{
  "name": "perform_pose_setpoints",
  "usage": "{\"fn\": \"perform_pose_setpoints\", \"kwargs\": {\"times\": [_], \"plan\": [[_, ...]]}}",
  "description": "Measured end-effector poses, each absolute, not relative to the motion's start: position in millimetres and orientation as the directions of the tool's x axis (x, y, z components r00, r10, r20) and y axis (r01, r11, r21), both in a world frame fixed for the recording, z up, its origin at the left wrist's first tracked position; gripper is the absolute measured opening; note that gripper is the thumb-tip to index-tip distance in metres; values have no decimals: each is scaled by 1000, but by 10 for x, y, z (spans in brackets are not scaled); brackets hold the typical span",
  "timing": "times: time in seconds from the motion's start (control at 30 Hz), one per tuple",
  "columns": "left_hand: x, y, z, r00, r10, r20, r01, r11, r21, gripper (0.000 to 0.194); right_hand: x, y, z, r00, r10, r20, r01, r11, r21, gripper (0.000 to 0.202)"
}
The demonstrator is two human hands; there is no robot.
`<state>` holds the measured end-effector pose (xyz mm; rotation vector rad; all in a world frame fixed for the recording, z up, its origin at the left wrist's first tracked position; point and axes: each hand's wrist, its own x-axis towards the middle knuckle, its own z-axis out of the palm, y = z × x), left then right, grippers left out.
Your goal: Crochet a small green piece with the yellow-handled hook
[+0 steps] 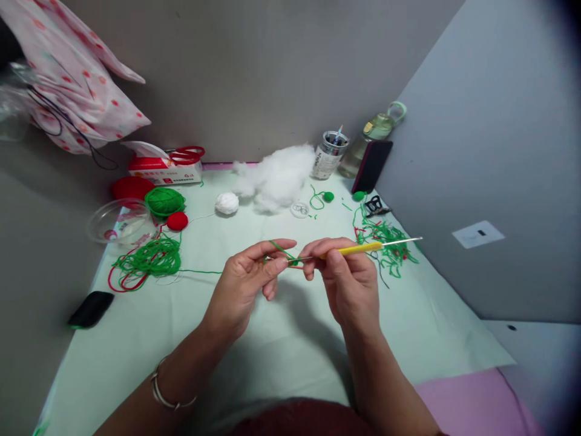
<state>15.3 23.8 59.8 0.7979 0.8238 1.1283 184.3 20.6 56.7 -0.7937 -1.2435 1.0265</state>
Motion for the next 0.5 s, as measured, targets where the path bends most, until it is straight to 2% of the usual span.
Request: {"fn": "perform_pose_setpoints", "kwargs": {"times": [0.07,0.13,0.23,0.3,0.33,0.4,0.5], "plan": [[147,233,587,168,977,-133,-398,191,897,20,1847,184,581,26,907,421,-93,421,-902,20],[152,225,583,134,983,-123,-369,165,915,22,1840,151,568,14,835,550,93,547,-832,20],[170,220,592,165,975,-149,-432,207,878,34,1819,110,495,-120,677,726,427,695,-578,26],[179,225,606,248,948,-197,-528,303,793,40,1807,101,449,-185,612,769,548,713,-436,34],[180,229,614,302,927,-221,-568,361,740,41,1803,101,438,-184,602,777,564,712,-418,37],[175,240,630,388,885,-256,-607,454,652,38,1803,111,448,-112,636,764,495,702,-512,34],[166,244,647,387,883,-265,-623,462,631,30,1806,142,509,73,766,639,187,619,-763,24]]}}
